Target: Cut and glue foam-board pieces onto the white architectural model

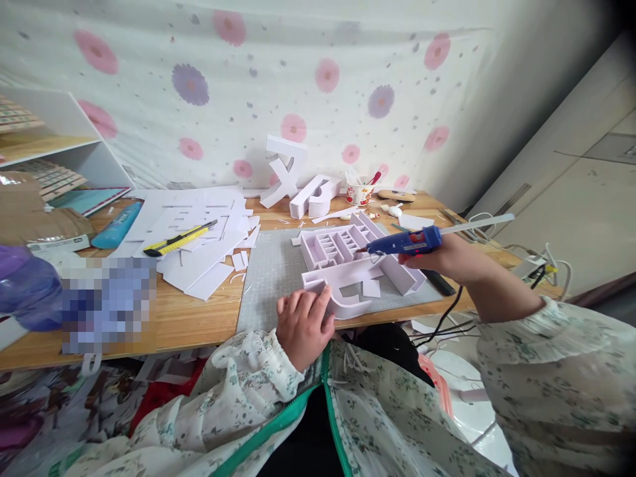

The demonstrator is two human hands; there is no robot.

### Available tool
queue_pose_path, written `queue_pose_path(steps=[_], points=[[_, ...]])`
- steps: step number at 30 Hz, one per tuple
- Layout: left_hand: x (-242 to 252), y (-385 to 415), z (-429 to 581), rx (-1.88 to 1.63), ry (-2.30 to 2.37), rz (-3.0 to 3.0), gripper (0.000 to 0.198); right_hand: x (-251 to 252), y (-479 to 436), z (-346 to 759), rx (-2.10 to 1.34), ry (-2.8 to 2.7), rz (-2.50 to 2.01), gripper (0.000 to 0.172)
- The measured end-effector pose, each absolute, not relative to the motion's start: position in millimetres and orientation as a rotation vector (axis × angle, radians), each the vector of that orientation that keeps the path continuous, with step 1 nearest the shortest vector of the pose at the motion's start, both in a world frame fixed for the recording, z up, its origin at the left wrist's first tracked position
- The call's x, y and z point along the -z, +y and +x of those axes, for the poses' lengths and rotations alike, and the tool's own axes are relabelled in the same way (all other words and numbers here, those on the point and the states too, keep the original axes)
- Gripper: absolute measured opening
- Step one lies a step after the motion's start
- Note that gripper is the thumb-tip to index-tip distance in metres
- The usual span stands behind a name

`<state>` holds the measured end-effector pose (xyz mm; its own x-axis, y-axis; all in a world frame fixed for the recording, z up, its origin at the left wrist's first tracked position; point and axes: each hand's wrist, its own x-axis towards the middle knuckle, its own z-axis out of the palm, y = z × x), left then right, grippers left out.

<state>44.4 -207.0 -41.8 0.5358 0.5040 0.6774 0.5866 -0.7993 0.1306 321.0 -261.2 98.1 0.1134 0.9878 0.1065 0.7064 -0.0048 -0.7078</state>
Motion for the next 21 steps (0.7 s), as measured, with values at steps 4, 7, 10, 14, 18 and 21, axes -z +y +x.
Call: queue_pose_path(steps=[4,7,10,14,18,21], points=[[42,-207,44,1.079,-0.982,-2.654,0.048,-82,-293,352,-0.558,-1.319,-1.718,0.014],[43,-206,44,1.063,-0.984,-2.659,0.051,-61,-315,381,-0.477,-0.925,-1.652,0.020],[43,-204,44,1.063,-0.962,-2.650,0.051,-34,-328,408,-0.360,-0.736,-1.624,0.019],[44,-201,44,1.083,-0.912,-2.594,0.047,2,-325,432,-0.242,-0.608,-1.710,0.029],[45,-196,43,1.100,-0.855,-2.563,0.043,26,-312,447,-0.132,-0.565,-1.854,0.034],[46,-195,43,1.094,-0.837,-2.558,0.043,34,-305,458,-0.044,-0.605,-1.999,0.032]])
